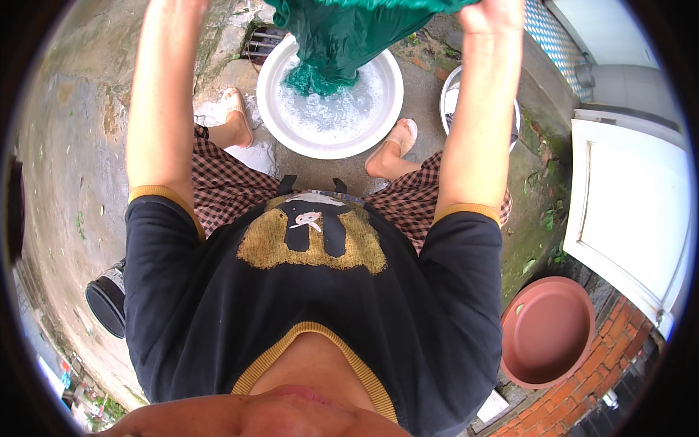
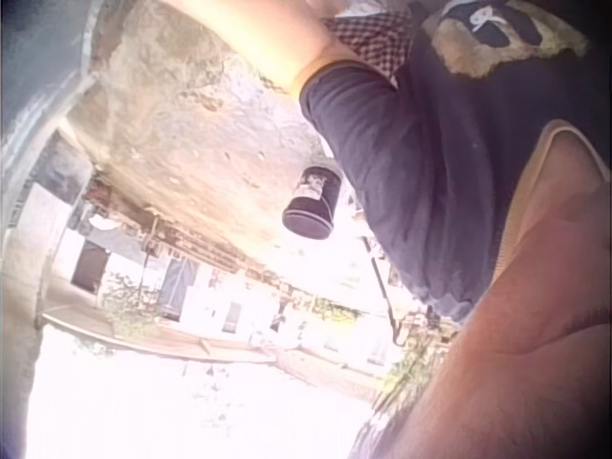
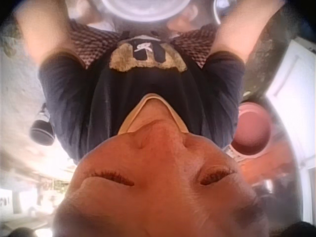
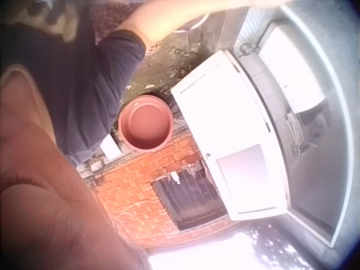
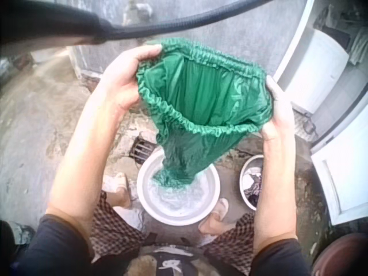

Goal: The person fills a basin with water from an outdoor tap and washes various pieces of clothing by hand, including scrubbing and wringing out the fabric.

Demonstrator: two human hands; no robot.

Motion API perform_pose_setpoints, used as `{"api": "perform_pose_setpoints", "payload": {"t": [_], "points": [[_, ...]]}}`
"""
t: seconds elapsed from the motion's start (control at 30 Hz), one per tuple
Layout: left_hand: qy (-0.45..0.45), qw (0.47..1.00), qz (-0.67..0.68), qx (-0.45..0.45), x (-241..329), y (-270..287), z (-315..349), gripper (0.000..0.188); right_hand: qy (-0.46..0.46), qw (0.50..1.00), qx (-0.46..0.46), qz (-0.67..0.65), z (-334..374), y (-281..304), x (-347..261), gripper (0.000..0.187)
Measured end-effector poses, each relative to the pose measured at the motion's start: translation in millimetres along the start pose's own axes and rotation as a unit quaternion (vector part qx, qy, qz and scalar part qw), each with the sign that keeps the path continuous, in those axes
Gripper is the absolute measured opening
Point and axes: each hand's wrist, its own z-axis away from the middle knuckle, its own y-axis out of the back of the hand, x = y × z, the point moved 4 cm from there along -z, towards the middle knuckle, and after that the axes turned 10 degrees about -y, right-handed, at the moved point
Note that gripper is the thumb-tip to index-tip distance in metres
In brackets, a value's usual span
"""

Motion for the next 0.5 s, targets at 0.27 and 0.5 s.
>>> {"api": "perform_pose_setpoints", "payload": {"t": [0.27,0.5], "points": [[0.211,0.934,0.041,0.285,-217.5,168.3,188.0,0.029,-0.222,0.917,0.29,0.16,74.4,162.3,256.1,0.03],[0.286,0.909,-0.009,0.304,-268.5,114.2,229.7,0.039,-0.063,0.608,0.119,0.782,119.9,168.7,291.4,0.039]]}}
